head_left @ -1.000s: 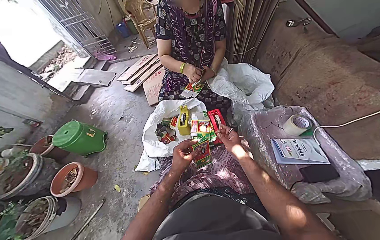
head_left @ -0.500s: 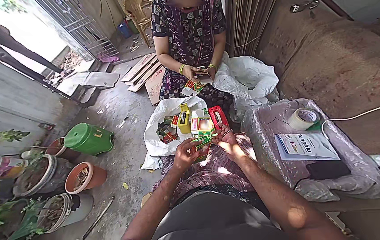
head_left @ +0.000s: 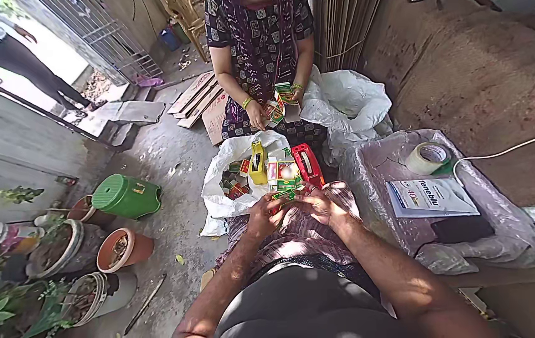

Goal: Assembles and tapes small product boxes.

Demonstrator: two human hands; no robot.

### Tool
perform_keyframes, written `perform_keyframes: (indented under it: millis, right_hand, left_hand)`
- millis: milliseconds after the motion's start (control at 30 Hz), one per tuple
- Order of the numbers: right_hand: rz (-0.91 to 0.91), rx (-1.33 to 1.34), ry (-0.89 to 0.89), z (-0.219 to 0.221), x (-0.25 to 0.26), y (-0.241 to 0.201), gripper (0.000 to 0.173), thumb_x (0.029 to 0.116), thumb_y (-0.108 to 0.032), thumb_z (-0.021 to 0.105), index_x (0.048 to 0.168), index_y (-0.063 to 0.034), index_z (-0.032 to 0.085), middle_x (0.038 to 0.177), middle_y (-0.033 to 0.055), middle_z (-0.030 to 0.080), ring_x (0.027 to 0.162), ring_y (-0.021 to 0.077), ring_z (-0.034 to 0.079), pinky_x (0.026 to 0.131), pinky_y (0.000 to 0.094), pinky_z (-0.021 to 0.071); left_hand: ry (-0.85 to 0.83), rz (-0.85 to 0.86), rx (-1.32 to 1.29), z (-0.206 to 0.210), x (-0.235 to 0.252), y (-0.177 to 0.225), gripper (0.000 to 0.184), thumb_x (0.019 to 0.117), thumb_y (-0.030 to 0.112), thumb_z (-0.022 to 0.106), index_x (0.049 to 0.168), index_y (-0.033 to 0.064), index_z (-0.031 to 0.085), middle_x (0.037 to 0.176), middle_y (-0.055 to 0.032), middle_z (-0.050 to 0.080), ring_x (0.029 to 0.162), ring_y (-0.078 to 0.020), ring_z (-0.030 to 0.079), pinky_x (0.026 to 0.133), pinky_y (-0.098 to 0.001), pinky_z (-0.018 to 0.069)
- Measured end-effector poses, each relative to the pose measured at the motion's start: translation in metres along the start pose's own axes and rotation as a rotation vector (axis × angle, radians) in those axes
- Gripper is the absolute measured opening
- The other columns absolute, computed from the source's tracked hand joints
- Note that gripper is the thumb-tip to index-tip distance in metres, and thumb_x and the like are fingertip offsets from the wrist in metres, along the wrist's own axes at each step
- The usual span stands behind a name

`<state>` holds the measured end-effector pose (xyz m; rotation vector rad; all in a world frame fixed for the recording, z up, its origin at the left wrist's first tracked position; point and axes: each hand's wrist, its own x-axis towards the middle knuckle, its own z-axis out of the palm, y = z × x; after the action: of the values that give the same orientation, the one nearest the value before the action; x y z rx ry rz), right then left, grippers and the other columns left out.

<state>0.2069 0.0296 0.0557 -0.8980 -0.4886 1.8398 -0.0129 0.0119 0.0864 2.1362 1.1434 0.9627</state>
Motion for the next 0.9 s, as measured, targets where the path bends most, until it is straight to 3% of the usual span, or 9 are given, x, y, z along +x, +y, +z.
perform_keyframes:
  millis: [167, 300, 400, 500, 667, 767, 900]
  right_hand:
    - [0.061, 0.128, -0.028, 0.001, -0.003, 0.004, 0.069, 0.0981, -0.001, 0.061, 0.156, -0.0109, 0.023, 0.123, 0.018, 0.062, 0.101, 0.0275, 0.069, 0.087, 0.0432, 0.0598]
    - [0.099, 0.284, 0.0, 0.009, -0.005, 0.011, 0.052, 0.1029, -0.006, 0.05, 0.152, -0.0107, 0.032, 0.114, 0.0168, 0.065, 0.097, 0.0267, 0.068, 0.084, 0.0448, 0.0587]
    - [0.151, 0.343, 0.032, 0.013, -0.007, 0.016, 0.048, 0.1035, -0.006, 0.052, 0.149, -0.0105, 0.037, 0.114, 0.0161, 0.065, 0.098, 0.0277, 0.069, 0.085, 0.0463, 0.059]
    - [0.174, 0.321, -0.021, 0.006, -0.003, 0.017, 0.056, 0.1021, -0.004, 0.054, 0.153, -0.0123, 0.032, 0.117, 0.016, 0.063, 0.099, 0.0278, 0.068, 0.087, 0.046, 0.0586]
    - [0.208, 0.235, 0.011, 0.011, -0.007, 0.019, 0.06, 0.0972, 0.0, 0.059, 0.15, -0.0105, 0.032, 0.105, 0.0147, 0.066, 0.087, 0.0241, 0.069, 0.079, 0.0405, 0.0603]
    - [0.004, 0.122, 0.076, 0.015, -0.007, 0.018, 0.073, 0.0924, 0.003, 0.069, 0.153, -0.0075, 0.03, 0.117, 0.0171, 0.065, 0.095, 0.0256, 0.07, 0.083, 0.0407, 0.0606]
    - [-0.551, -0.327, -0.026, 0.012, -0.005, 0.014, 0.095, 0.0759, 0.006, 0.082, 0.151, 0.0003, 0.024, 0.134, 0.0197, 0.057, 0.107, 0.0302, 0.069, 0.087, 0.0421, 0.0634]
  left_hand:
    - [0.039, 0.022, -0.023, 0.0, -0.002, 0.002, 0.023, 0.0889, 0.017, 0.077, 0.112, 0.0136, 0.079, 0.127, -0.0116, 0.07, 0.117, -0.0184, 0.067, 0.101, -0.0366, 0.0577]
    - [0.117, 0.087, 0.066, 0.003, 0.001, 0.005, 0.023, 0.0912, 0.026, 0.077, 0.112, 0.0178, 0.079, 0.121, -0.0101, 0.072, 0.111, -0.0176, 0.069, 0.095, -0.0374, 0.0596]
    - [0.19, 0.159, 0.146, 0.005, 0.0, 0.0, 0.021, 0.0914, 0.029, 0.077, 0.11, 0.0188, 0.08, 0.117, -0.0104, 0.074, 0.105, -0.0184, 0.072, 0.088, -0.0388, 0.0616]
    - [0.22, 0.227, 0.185, 0.007, -0.002, -0.004, 0.021, 0.0917, 0.029, 0.077, 0.109, 0.0171, 0.08, 0.116, -0.0113, 0.074, 0.104, -0.0192, 0.072, 0.086, -0.039, 0.0622]
    - [0.209, 0.212, 0.233, 0.009, -0.006, -0.004, 0.019, 0.0924, 0.028, 0.075, 0.105, 0.0152, 0.081, 0.115, -0.0109, 0.075, 0.103, -0.0184, 0.073, 0.086, -0.0376, 0.0626]
    - [0.232, 0.098, 0.184, 0.012, -0.005, -0.003, 0.019, 0.0936, 0.029, 0.074, 0.106, 0.0153, 0.08, 0.116, -0.0088, 0.074, 0.103, -0.0156, 0.072, 0.086, -0.0359, 0.0622]
    - [0.283, 0.055, 0.073, 0.011, 0.0, -0.002, 0.019, 0.0944, 0.025, 0.073, 0.104, 0.0099, 0.079, 0.112, -0.0084, 0.075, 0.1, -0.0132, 0.072, 0.086, -0.0315, 0.0613]
